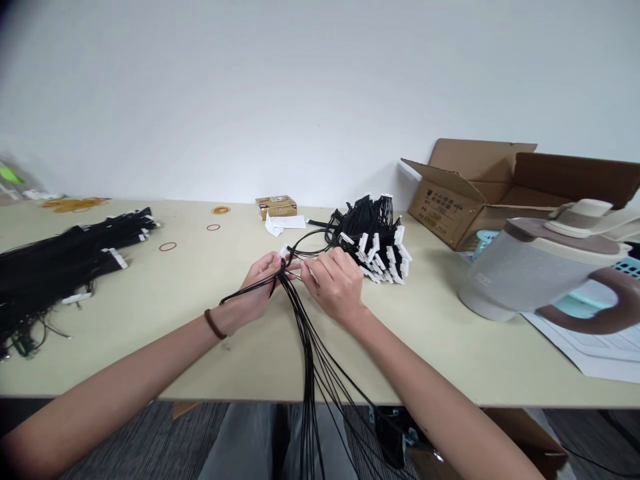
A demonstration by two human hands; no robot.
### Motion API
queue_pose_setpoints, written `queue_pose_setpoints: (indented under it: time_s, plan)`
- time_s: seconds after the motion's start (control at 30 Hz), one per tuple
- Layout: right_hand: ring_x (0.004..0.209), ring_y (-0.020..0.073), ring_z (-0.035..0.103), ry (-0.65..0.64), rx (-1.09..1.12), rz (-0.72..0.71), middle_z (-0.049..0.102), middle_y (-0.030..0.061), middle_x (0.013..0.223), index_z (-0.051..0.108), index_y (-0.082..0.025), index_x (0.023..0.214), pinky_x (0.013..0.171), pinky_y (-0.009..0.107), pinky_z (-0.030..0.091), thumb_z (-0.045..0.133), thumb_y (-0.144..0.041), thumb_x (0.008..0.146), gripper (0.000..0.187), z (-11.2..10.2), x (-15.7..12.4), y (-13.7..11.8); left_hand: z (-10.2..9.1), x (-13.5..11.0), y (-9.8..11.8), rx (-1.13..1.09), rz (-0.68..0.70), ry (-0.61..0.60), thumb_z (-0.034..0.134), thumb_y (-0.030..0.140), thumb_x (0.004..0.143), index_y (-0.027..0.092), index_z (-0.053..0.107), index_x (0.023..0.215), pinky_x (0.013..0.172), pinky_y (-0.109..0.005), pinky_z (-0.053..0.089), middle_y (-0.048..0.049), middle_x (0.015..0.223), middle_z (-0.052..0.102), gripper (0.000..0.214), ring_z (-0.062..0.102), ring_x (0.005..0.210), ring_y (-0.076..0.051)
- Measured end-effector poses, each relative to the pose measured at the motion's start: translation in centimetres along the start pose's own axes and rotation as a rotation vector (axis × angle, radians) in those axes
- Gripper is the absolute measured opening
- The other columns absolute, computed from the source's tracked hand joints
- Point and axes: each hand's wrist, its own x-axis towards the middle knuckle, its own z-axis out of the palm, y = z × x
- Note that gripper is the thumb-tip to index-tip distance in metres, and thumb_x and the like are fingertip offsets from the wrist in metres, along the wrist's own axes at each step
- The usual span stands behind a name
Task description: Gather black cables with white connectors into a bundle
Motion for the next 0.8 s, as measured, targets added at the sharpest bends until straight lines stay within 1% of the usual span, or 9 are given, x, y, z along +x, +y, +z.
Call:
queue_pose_setpoints:
  time_s: [0.17, 0.3, 0.4, 0.6, 0.8]
  plan:
    - [0.059, 0.0126, 0.039, -0.008, -0.013, 0.003, 0.051, -0.0018, 0.054, 0.055, -0.020, 0.070, 0.055, 0.026, 0.030, 0.059, -0.021, 0.077, 0.008, 0.01, -0.07, 0.04, 0.01, -0.02, -0.02, 0.000, 0.001, 0.018, 0.055, 0.039, 0.077, 0.014, 0.053, 0.079, 0.072, -0.028, 0.044, -0.0066, 0.090, 0.058, 0.025, 0.059, 0.091, -0.019]
    - [0.059, 0.0127, 0.038, -0.028, -0.006, 0.022, 0.051, -0.0015, 0.054, 0.054, -0.020, 0.069, 0.055, 0.026, 0.029, 0.056, -0.021, 0.079, 0.010, 0.05, -0.10, 0.04, -0.01, -0.04, -0.03, -0.001, 0.000, 0.003, 0.056, 0.040, 0.076, 0.014, 0.054, 0.081, 0.072, -0.027, 0.044, -0.0080, 0.090, 0.060, 0.027, 0.059, 0.092, -0.019]
    - [0.059, 0.0127, 0.038, -0.031, 0.002, 0.021, 0.050, -0.0017, 0.054, 0.054, -0.020, 0.068, 0.055, 0.026, 0.029, 0.056, -0.021, 0.078, 0.010, 0.05, -0.06, -0.03, -0.04, -0.03, -0.07, -0.003, 0.002, 0.011, 0.057, 0.040, 0.076, 0.014, 0.055, 0.082, 0.073, -0.027, 0.044, -0.0082, 0.092, 0.060, 0.028, 0.059, 0.093, -0.019]
    - [0.059, 0.0125, 0.038, -0.007, 0.001, 0.006, 0.051, -0.0021, 0.054, 0.054, -0.020, 0.068, 0.055, 0.025, 0.030, 0.059, -0.020, 0.076, 0.010, 0.06, -0.06, -0.13, 0.06, -0.07, -0.06, -0.002, 0.008, 0.017, 0.057, 0.041, 0.076, 0.014, 0.053, 0.080, 0.073, -0.028, 0.045, -0.0078, 0.092, 0.060, 0.027, 0.059, 0.092, -0.019]
    - [0.058, 0.0126, 0.038, -0.025, -0.014, 0.014, 0.050, -0.0020, 0.054, 0.053, -0.020, 0.067, 0.055, 0.026, 0.029, 0.057, -0.021, 0.078, 0.011, 0.13, -0.23, -0.01, 0.07, -0.07, -0.13, 0.005, 0.012, 0.015, 0.056, 0.040, 0.077, 0.014, 0.054, 0.081, 0.072, -0.028, 0.045, -0.0081, 0.091, 0.061, 0.026, 0.060, 0.091, -0.019]
